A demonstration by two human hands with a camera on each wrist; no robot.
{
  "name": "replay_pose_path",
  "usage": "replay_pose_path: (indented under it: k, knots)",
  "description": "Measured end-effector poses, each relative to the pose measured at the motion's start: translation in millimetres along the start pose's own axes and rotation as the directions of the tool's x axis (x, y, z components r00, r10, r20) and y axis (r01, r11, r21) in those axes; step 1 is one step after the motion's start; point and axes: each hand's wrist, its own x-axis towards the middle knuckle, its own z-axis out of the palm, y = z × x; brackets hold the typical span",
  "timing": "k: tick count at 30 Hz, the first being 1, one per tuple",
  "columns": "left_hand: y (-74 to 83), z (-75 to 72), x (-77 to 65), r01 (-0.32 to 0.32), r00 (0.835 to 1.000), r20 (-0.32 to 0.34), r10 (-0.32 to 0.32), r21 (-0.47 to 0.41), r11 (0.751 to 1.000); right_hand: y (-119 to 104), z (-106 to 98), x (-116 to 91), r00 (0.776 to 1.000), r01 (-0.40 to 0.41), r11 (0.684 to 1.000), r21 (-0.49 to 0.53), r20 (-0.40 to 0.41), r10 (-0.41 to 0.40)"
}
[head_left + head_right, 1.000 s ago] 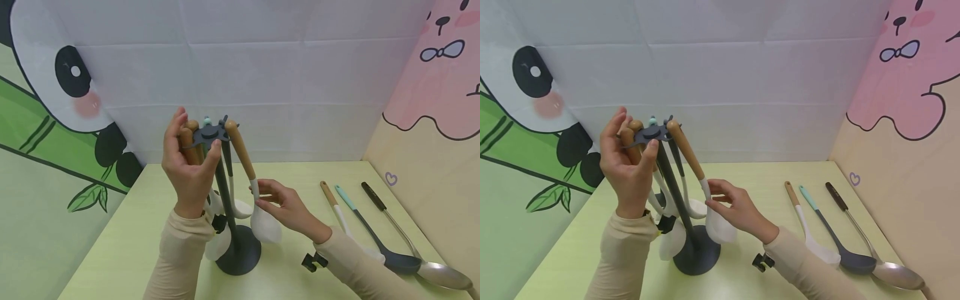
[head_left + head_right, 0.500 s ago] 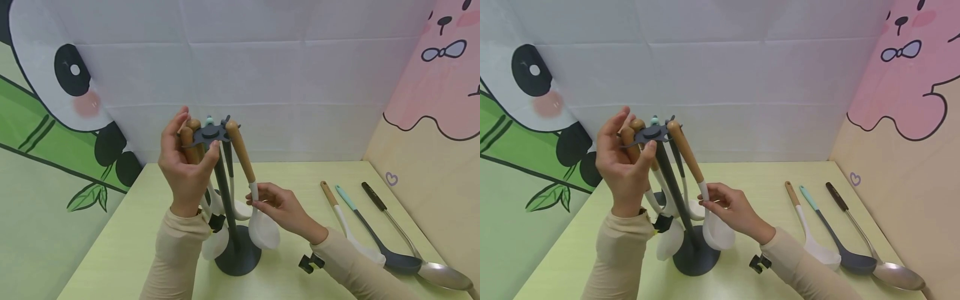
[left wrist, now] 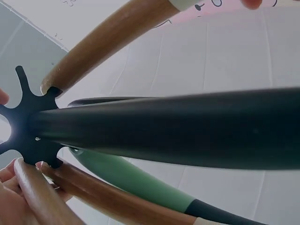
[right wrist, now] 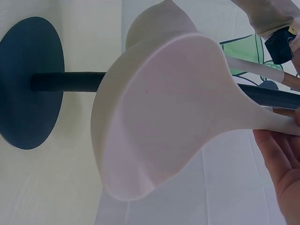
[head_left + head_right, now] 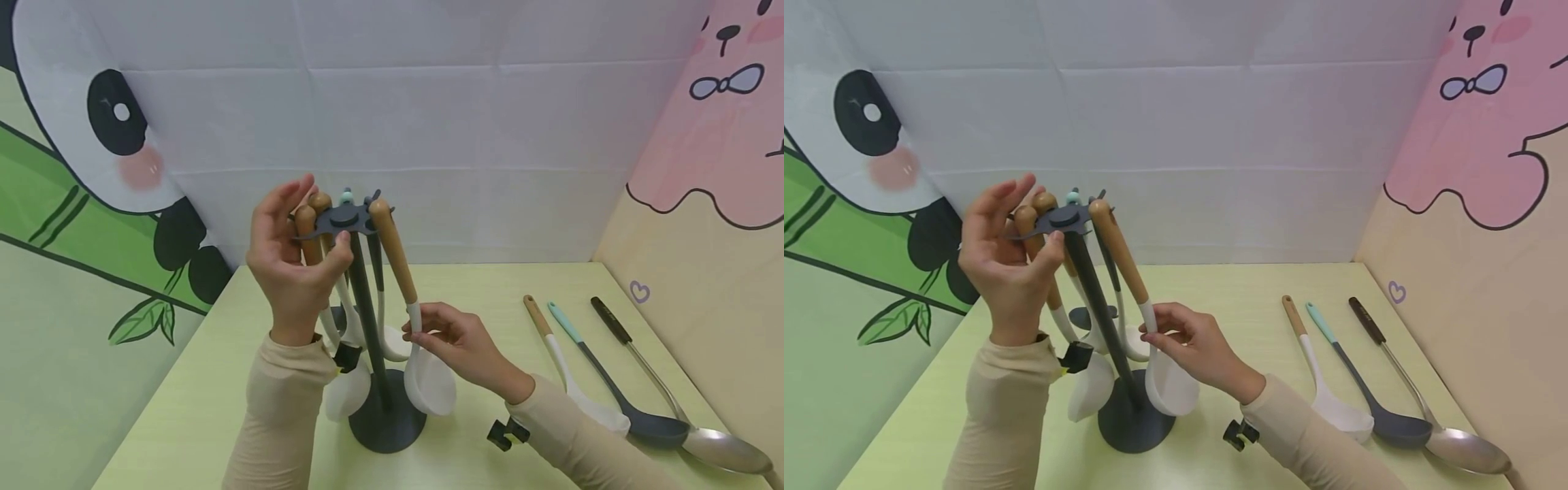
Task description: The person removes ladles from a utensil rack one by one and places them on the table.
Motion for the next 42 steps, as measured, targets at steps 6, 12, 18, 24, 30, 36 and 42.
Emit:
replay_pose_path:
  k: [6, 12, 18, 24, 30, 36, 42]
  knots:
    - [-0.9, -0.5, 1.4, 0.011, 1.0, 0.01, -0.01, -0.054, 0.999, -1, 1, -1, 1.0, 0.006, 1.0, -0.01, 0.0, -0.006]
    - [-2.3, -0.6, 3.2, 0.016, 0.999, 0.04, -0.011, -0.123, 0.992, -3, 2, -3, 1.0, 0.018, 1.0, -0.018, 0.002, -0.018]
    - [-4.5, -3.6, 4.4, 0.027, 0.998, 0.061, -0.02, -0.115, 0.993, -7, 3, -5, 1.0, 0.022, 1.0, -0.017, 0.001, -0.022]
    - [-6.0, -7.9, 5.8, 0.061, 0.994, 0.102, -0.046, -0.148, 0.987, -8, 7, -6, 0.999, 0.034, 0.999, -0.02, 0.01, -0.034]
    - [-8.0, -9.6, 8.0, 0.071, 0.991, 0.121, -0.051, -0.17, 0.983, -10, 9, -6, 0.998, 0.057, 0.998, -0.027, 0.024, -0.057]
    - [-8.8, -11.4, 10.2, 0.082, 0.988, 0.141, -0.056, -0.188, 0.979, -13, 11, -6, 0.999, 0.042, 0.999, -0.031, 0.026, -0.041]
    - [-9.1, -12.8, 11.5, 0.102, 0.984, 0.164, -0.068, -0.214, 0.971, -14, 13, -6, 0.999, 0.037, 0.999, -0.017, 0.03, -0.037]
